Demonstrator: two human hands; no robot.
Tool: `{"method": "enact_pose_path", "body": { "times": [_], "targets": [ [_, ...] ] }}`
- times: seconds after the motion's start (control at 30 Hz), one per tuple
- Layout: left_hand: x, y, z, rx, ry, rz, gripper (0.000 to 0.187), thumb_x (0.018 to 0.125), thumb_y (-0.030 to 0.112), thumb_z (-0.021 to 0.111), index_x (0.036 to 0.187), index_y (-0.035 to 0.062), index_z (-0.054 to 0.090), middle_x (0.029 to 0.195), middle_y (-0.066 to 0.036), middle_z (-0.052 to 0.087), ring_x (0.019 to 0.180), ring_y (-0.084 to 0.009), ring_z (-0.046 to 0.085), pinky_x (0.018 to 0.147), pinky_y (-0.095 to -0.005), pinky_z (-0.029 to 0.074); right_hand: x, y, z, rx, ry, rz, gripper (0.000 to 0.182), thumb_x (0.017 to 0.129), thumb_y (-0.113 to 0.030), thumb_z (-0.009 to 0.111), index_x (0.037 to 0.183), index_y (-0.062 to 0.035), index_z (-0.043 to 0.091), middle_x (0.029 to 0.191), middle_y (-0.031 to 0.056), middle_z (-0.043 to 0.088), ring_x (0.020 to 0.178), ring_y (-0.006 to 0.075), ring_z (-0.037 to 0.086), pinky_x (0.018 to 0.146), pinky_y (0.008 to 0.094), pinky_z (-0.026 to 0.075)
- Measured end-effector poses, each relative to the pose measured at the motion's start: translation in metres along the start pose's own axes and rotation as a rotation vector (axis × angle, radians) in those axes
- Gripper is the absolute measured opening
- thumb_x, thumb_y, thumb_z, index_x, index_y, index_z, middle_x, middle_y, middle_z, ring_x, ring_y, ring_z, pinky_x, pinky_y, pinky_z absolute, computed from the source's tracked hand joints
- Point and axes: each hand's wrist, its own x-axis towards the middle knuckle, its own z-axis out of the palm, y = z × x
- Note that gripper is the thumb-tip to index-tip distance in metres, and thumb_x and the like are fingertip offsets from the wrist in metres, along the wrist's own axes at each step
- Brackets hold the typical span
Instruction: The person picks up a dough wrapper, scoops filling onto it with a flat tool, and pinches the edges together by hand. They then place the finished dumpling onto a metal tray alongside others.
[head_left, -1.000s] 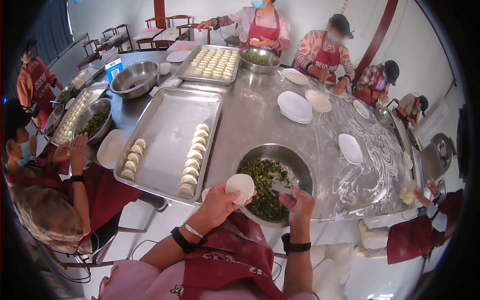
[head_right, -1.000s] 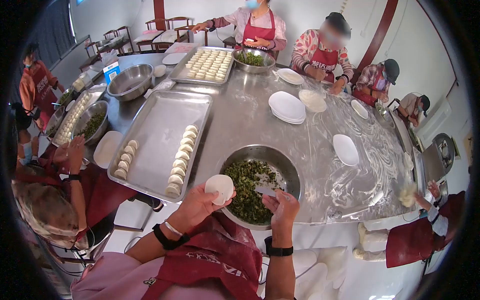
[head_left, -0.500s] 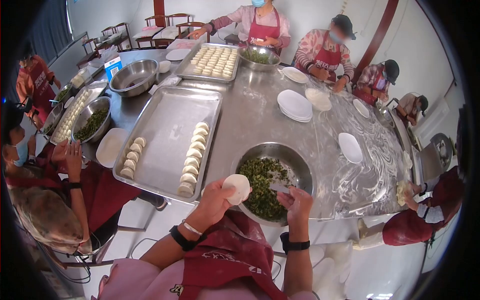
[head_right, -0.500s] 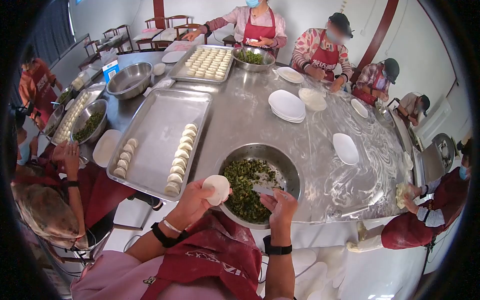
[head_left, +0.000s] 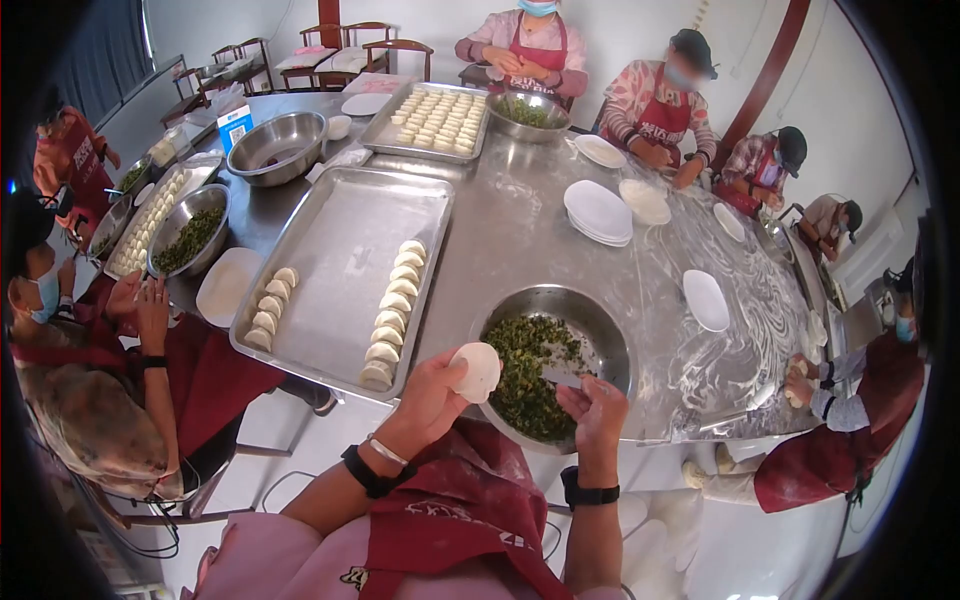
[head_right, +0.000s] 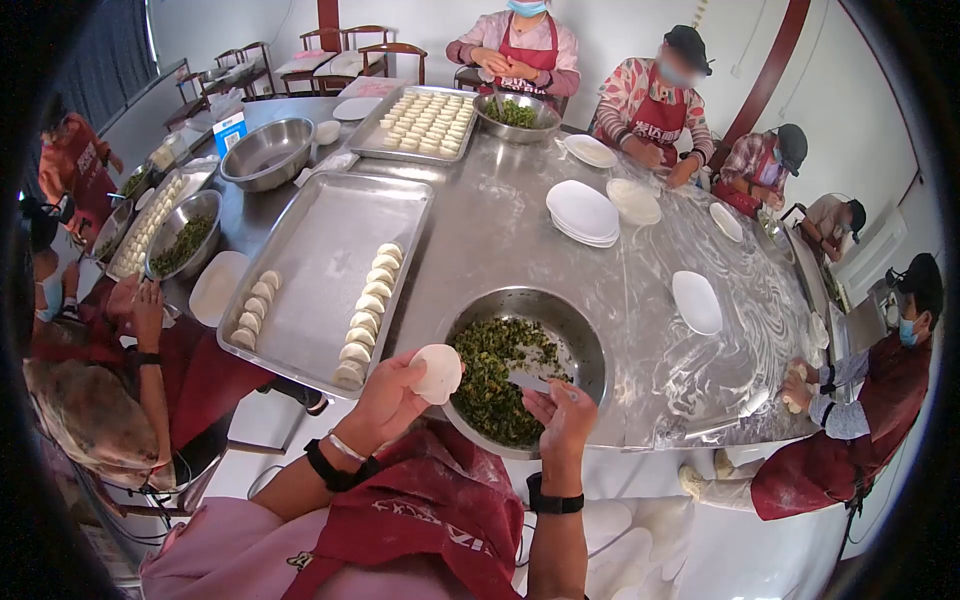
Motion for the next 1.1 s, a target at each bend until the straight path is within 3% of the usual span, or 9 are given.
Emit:
{"method": "enact_pose_path", "body": {
  "times": [0.3,0.4,0.53,0.63,0.77,0.87,1.0,1.1],
  "targets": [
    [0.014,-0.015,0.01,-0.039,0.067,0.0,0.041,0.106,0.012,0.042,0.142,-0.0061,0.042,0.135,-0.019,0.055,0.127,-0.0298,0.055,0.111,-0.0435,0.043,-0.026,-0.022,0.016,0.047,-0.011,-0.102,0.021,0.096,-0.002,0.055,0.11,0.0141,0.054,0.096,0.0228,0.065,0.081,0.0353,0.073,0.07,0.0398,0.065],
    [0.022,-0.021,0.017,-0.104,0.016,0.006,0.04,0.106,0.016,0.042,0.141,-0.0038,0.043,0.135,-0.016,0.055,0.128,-0.0279,0.054,0.111,-0.0441,0.042,-0.041,-0.016,0.029,-0.014,0.013,-0.26,0.02,0.097,-0.003,0.056,0.107,0.0132,0.058,0.097,0.0226,0.067,0.082,0.0333,0.074,0.073,0.0381,0.064],
    [0.035,-0.024,0.022,-0.218,-0.068,0.001,0.037,0.108,0.024,0.041,0.135,-0.0007,0.047,0.131,-0.013,0.057,0.123,-0.0245,0.055,0.108,-0.0427,0.044,-0.067,0.008,0.038,-0.458,-0.012,-0.57,0.014,0.095,0.0,0.059,0.104,0.0066,0.067,0.1,0.0175,0.071,0.09,0.0309,0.074,0.082,0.0349,0.06],
    [0.04,-0.023,0.022,-0.223,-0.055,-0.009,0.035,0.108,0.028,0.041,0.13,0.0017,0.05,0.124,-0.011,0.06,0.117,-0.0235,0.058,0.104,-0.0415,0.046,-0.075,0.025,0.035,-0.909,-0.198,-1.232,0.015,0.089,0.002,0.064,0.103,0.0027,0.07,0.102,0.0176,0.073,0.094,0.032,0.073,0.083,0.0367,0.058],
    [0.046,-0.029,0.012,-0.22,-0.058,-0.017,0.034,0.108,0.029,0.04,0.128,0.0035,0.051,0.118,-0.01,0.062,0.112,-0.0228,0.06,0.101,-0.0409,0.048,-0.075,0.031,0.036,-0.932,-0.278,-1.325,0.019,0.082,0.006,0.067,0.101,0.0019,0.07,0.101,0.0183,0.072,0.095,0.035,0.071,0.083,0.0401,0.059],
    [0.043,-0.03,0.008,-0.241,-0.054,-0.035,0.034,0.109,0.029,0.039,0.128,0.0039,0.051,0.118,-0.009,0.062,0.113,-0.0224,0.06,0.102,-0.04,0.048,-0.073,0.018,0.026,-1.0,-0.252,-1.286,0.015,0.088,0.004,0.064,0.101,0.0029,0.071,0.103,0.0173,0.074,0.092,0.0302,0.073,0.085,0.0372,0.058],
    [0.03,-0.024,0.009,-0.236,-0.084,-0.069,0.036,0.11,0.03,0.036,0.128,0.0031,0.051,0.123,-0.009,0.061,0.116,-0.0226,0.059,0.104,-0.0392,0.047,-0.083,-0.006,0.015,-0.419,-0.111,-0.627,0.02,0.098,-0.006,0.061,0.109,0.0106,0.065,0.105,0.0191,0.072,0.094,0.0262,0.072,0.085,0.0381,0.059],
    [0.024,-0.024,0.009,-0.201,-0.085,-0.125,0.038,0.11,0.03,0.033,0.13,0.0018,0.05,0.127,-0.011,0.059,0.119,-0.0235,0.058,0.107,-0.04,0.046,-0.082,-0.015,0.012,-0.279,-0.214,-0.615,0.023,0.098,-0.007,0.061,0.11,0.0113,0.064,0.104,0.021,0.071,0.093,0.0298,0.072,0.086,0.0397,0.059]
  ]
}}
